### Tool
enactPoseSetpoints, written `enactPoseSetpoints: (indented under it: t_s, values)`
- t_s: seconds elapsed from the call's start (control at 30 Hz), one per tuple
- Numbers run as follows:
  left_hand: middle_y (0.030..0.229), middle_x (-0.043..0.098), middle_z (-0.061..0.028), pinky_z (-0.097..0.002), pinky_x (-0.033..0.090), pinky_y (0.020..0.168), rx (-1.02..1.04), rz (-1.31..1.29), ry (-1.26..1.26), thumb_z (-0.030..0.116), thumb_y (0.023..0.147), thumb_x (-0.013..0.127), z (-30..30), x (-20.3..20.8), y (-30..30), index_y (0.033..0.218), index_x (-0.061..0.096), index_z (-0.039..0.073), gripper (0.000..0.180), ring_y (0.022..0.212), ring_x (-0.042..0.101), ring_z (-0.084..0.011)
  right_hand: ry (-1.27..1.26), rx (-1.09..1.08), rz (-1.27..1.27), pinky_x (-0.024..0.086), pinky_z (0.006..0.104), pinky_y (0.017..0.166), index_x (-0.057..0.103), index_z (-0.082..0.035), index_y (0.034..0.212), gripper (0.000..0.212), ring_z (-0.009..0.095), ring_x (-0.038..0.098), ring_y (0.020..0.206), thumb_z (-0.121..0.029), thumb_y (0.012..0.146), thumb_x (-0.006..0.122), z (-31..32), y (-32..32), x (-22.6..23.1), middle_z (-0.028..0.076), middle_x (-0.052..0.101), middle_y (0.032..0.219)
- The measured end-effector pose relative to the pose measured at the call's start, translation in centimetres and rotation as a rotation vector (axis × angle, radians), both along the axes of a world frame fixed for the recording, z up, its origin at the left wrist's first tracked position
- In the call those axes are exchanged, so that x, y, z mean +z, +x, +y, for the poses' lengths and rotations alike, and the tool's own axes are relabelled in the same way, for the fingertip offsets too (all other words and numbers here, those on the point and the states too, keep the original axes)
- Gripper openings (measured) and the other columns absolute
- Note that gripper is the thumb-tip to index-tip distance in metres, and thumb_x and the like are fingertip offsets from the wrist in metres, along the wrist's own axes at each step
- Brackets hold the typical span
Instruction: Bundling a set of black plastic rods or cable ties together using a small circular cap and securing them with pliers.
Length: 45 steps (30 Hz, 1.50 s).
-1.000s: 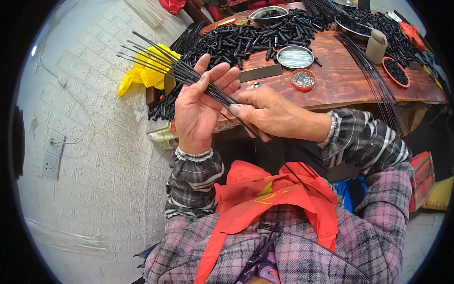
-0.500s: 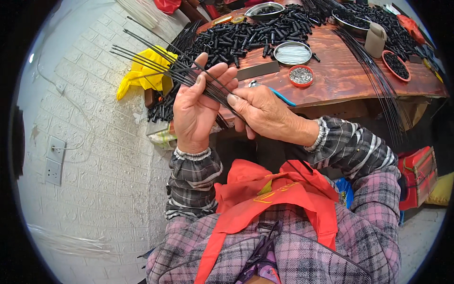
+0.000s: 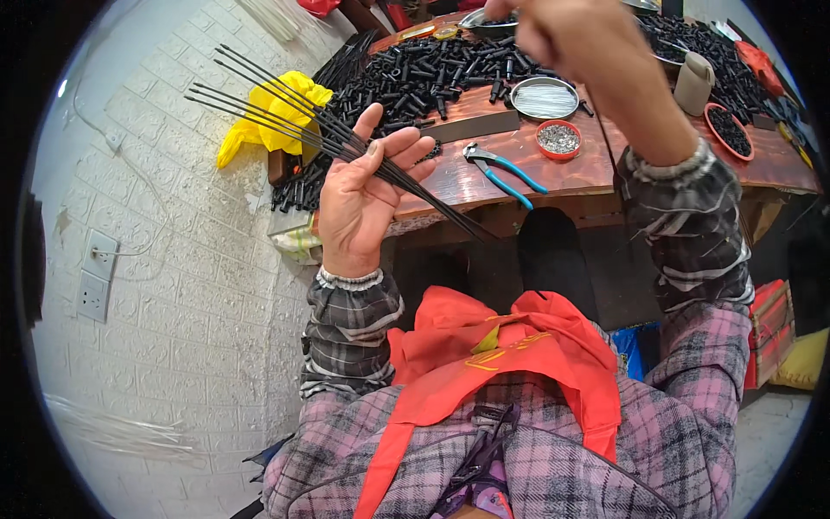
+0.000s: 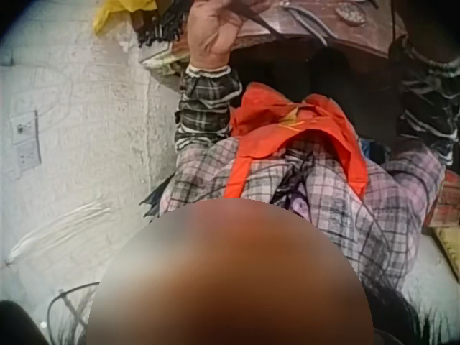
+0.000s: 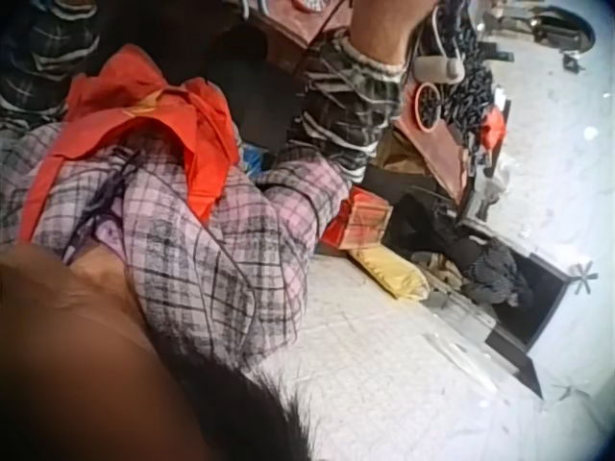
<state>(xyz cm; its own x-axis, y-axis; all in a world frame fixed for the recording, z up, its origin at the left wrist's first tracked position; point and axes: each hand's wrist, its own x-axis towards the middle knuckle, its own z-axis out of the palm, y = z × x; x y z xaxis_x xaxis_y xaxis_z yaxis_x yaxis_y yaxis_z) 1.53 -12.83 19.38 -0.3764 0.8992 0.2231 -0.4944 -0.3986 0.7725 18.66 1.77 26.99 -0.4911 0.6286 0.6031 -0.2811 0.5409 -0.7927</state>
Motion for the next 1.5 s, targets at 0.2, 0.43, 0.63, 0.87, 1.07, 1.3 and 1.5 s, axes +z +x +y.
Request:
enactPoseSetpoints:
  t_s: [0.2,0.43,0.63,0.87,1.07,1.3,1.5]
  values:
    - [0.105,0.053,-0.0180,-0.0390,0.046,0.081,-0.033,0.050,-0.018,0.006,0.086,0.041,0.2,0.6,0.9,0.121,0.035,-0.002,0.036,0.097,0.054,-0.0277,0.215,0.180,-0.364,0.035,0.0189,0.045,0.056,0.001,0.073,0.021,0.003,0.044,0.050,-0.018,0.081,0.053,-1.8,-3.9,-5.4,-0.001,0.049,0.057]
    - [0.107,0.053,-0.0161,-0.0336,0.044,0.084,-0.033,0.053,-0.083,0.009,0.086,0.042,0.3,1.0,1.2,0.116,0.040,-0.004,0.033,0.096,0.054,-0.0232,0.043,0.368,-0.327,0.037,0.0207,0.047,0.055,0.004,0.069,0.015,0.004,0.046,0.056,-0.007,0.079,0.056,-4.1,-5.0,-7.8,-0.001,0.052,0.063]
    - [0.106,0.053,-0.0159,-0.0383,0.047,0.078,-0.085,0.007,-0.079,0.010,0.087,0.041,0.4,0.5,0.5,0.117,0.040,-0.003,0.033,0.094,0.054,-0.0244,0.294,0.171,-0.212,0.041,0.0202,0.050,0.052,0.003,0.074,0.014,0.006,0.050,0.057,-0.008,0.083,0.050,-2.5,-5.4,-8.2,0.002,0.054,0.066]
    - [0.111,0.050,-0.0174,-0.0419,0.043,0.084,-0.112,0.090,-0.111,0.015,0.089,0.038,0.7,-0.2,-0.5,0.122,0.035,-0.003,0.038,0.103,0.050,-0.0287,0.042,0.372,-0.199,0.041,0.0179,0.054,0.054,0.004,0.086,0.014,0.005,0.051,0.063,-0.009,0.085,0.049,-2.1,-7.0,-10.2,0.002,0.056,0.076]
    - [0.113,0.049,-0.0187,-0.0367,0.041,0.087,-0.102,0.093,-0.106,0.016,0.090,0.036,1.0,-0.1,-0.2,0.119,0.037,-0.006,0.037,0.102,0.051,-0.0254,0.004,0.379,-0.238,0.030,0.0196,0.047,0.061,0.002,0.073,0.017,0.001,0.038,0.056,-0.014,0.079,0.059,-3.9,-6.6,-9.7,-0.005,0.049,0.060]
    - [0.114,0.049,-0.0179,-0.0347,0.040,0.087,-0.106,0.067,-0.090,0.017,0.089,0.038,1.7,-0.9,0.3,0.118,0.039,-0.006,0.037,0.102,0.050,-0.0233,-0.030,0.273,-0.216,0.041,0.0240,0.052,0.061,0.003,0.079,0.015,0.006,0.054,0.060,-0.009,0.080,0.052,-1.9,-6.0,-10.2,0.004,0.062,0.070]
    - [0.114,0.050,-0.0177,-0.0342,0.036,0.092,-0.118,0.068,-0.167,0.017,0.089,0.040,6.4,-1.6,6.4,0.116,0.043,-0.003,0.034,0.107,0.047,-0.0249,0.400,0.218,-0.170,0.042,0.0415,0.055,0.053,0.000,0.075,0.016,0.035,0.054,0.065,-0.017,0.075,0.052,0.8,-0.4,-12.0,0.018,0.054,0.068]
